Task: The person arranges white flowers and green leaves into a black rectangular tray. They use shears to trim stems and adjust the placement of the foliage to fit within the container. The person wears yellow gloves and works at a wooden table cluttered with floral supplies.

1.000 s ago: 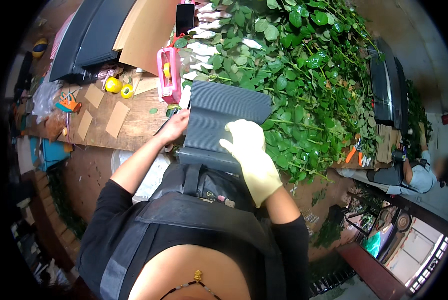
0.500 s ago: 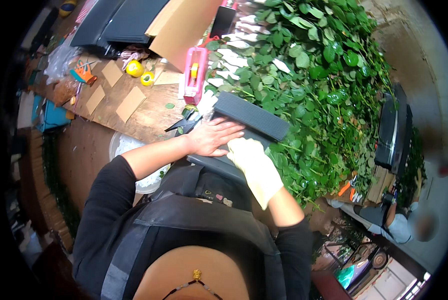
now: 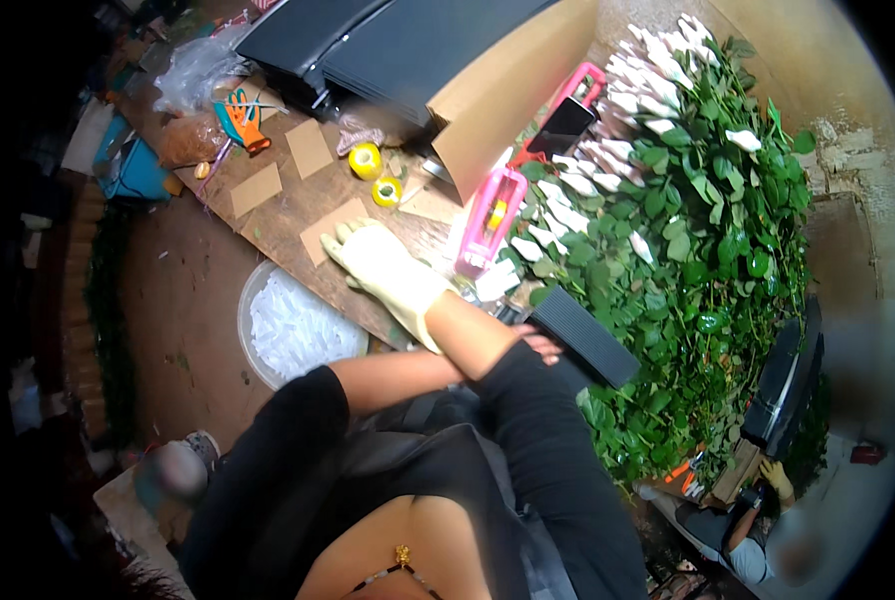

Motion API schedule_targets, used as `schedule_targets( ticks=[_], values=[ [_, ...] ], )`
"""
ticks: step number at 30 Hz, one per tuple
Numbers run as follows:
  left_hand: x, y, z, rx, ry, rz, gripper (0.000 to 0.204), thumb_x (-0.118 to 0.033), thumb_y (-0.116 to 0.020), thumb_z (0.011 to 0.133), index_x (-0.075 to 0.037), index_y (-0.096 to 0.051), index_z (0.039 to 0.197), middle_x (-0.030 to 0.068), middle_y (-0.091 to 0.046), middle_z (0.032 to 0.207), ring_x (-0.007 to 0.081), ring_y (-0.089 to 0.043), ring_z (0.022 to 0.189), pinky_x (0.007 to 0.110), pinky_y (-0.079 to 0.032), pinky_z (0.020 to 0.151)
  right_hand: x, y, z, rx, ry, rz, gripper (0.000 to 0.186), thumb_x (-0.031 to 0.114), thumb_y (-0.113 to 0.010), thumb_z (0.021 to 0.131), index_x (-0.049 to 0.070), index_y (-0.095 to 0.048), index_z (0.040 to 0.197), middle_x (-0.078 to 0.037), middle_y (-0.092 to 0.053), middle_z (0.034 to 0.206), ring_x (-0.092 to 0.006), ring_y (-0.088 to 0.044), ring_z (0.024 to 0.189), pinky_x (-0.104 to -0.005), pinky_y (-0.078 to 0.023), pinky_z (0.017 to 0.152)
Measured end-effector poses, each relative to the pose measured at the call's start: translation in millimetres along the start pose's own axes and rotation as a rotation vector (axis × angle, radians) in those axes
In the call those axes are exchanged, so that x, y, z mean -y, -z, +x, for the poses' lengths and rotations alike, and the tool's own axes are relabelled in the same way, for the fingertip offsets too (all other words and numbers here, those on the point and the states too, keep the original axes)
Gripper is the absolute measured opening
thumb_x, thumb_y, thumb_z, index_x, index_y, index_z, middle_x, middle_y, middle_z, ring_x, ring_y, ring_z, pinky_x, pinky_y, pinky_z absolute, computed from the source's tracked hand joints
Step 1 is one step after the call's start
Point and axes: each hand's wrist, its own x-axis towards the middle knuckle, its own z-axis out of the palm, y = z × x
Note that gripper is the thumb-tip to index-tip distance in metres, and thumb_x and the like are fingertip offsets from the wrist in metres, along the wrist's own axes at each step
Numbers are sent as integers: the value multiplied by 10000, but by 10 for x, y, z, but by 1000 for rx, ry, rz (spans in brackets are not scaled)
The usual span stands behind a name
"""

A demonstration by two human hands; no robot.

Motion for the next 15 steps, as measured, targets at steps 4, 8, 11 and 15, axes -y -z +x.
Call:
schedule_targets(
  ticks=[4, 8, 11, 15],
  values=[
    [-158, 196, -18, -58, -203, 486, 556, -300, -356, 1054, -41, -419, 1542, 147, -442, 1598, 278, -426, 1483, 459, -322, 1227, -252, -437, 674, 76, -108, -280, 743, 211, -739, 809, 92, -492, 1500, -239, -527, 1471, -369, -465, 1419, -458, -320, 1206],
    [43, -30, 26, -73, -203, 228, 519, -289, -348, 1060, -55, -451, 1511, 155, -431, 1602, 285, -422, 1480, 493, -295, 1230, -457, -688, 674, 197, -100, -294, 581, 177, -540, 968, 109, -460, 1539, -246, -458, 1559, -366, -413, 1479, -486, -292, 1225],
    [194, -174, -2, -181, -183, 126, 503, -314, -386, 1053, -67, -475, 1483, 151, -432, 1600, 279, -417, 1476, 507, -281, 1227, -228, -625, 448, 158, -210, -176, 403, 143, -453, 1008, -13, -571, 1360, -251, -609, 1357, -362, -591, 1272, -459, -441, 1091],
    [-18, 63, 18, -46, -173, 361, 538, -346, -426, 1042, -96, -444, 1518, 119, -431, 1609, 244, -429, 1459, 480, -306, 1205, -304, -523, -213, -35, -150, -271, 239, 154, -548, 925, -17, -672, 1038, -176, -704, 936, -337, -704, 875, -460, -555, 801]
  ],
)
